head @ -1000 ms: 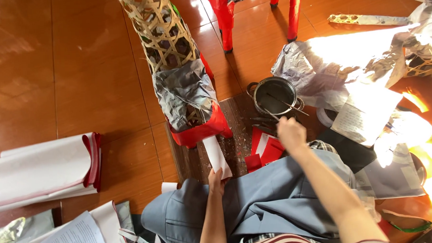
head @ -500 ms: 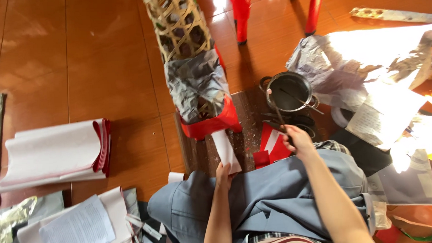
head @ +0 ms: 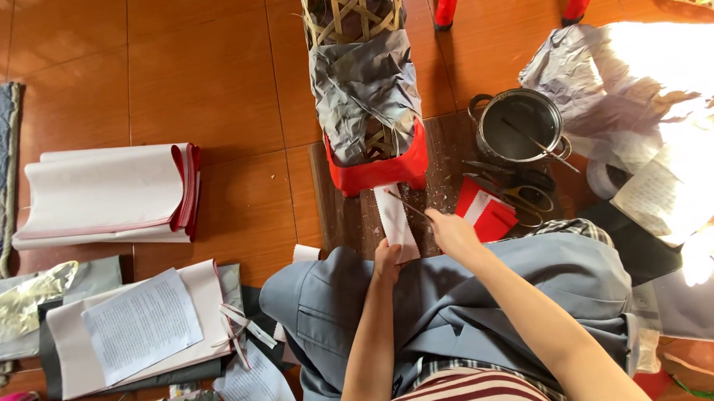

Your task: Applying red paper to a bamboo structure using glue and scissors

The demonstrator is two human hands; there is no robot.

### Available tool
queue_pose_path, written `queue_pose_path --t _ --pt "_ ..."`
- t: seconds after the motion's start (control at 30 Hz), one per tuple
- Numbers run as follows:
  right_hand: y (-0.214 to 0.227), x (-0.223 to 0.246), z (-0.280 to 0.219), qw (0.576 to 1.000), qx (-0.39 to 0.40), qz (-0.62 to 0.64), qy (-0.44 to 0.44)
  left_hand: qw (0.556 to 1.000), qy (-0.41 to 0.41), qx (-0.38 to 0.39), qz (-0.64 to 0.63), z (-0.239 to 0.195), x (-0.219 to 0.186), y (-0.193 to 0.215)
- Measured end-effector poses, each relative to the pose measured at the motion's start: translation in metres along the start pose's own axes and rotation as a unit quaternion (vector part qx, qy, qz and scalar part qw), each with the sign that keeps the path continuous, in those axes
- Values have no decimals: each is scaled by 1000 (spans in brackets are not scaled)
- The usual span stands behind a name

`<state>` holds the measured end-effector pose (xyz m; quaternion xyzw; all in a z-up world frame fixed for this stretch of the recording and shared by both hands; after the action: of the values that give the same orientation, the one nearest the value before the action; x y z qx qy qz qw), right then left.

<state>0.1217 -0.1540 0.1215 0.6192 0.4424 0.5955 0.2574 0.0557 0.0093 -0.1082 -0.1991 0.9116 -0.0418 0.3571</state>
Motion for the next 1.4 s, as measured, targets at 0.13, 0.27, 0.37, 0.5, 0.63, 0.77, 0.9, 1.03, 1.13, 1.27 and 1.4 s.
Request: queue_pose_path --t 0.13,0.27,0.37,0.5,0.63,0.77,0.9,1.03,1.13,1.27,1.4 --pt "-32 9 33 993 -61 -101 20 1000 5 -6 6 -2 -1 0" --pt "-50 -4 35 996 -76 -37 20 1000 8 12 22 0 2 -3" --pt "-27 10 -7 993 -77 -73 49 999 -3 31 -20 1 -4 -6" --pt "26 24 -76 993 -3 -117 19 998 -37 42 -5 -81 -67 -32" --pt "7 -5 -116 993 52 -105 -28 989 92 52 -105 4 6 -14" --pt "-3 -6 -134 984 154 -47 -84 980 146 39 -126 28 26 -1" --pt "2 -41 -134 975 172 -55 -128 976 130 40 -172 -48 -37 -24" --pt "1 -10 -138 978 176 -57 -100 980 125 53 -146 -26 -22 -22" --pt "-7 -8 -139 978 187 -28 -89 985 152 28 -71 -22 -16 -15" --pt "8 -37 -127 974 178 -32 -135 988 139 4 -63 -30 -21 -18" --pt "57 21 -90 989 30 -143 1 992 123 -8 -41 -2 5 -12"
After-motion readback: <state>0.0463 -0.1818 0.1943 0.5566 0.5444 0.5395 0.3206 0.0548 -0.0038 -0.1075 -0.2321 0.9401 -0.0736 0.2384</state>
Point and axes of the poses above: each hand's wrist, its own z-axis towards the middle knuckle, its own y-axis out of the back of the hand, x = y × z, the point moved 9 cm from there along z, towards the middle knuckle, and after that the axes turned 9 degrees about z, right-handed, at the moved point
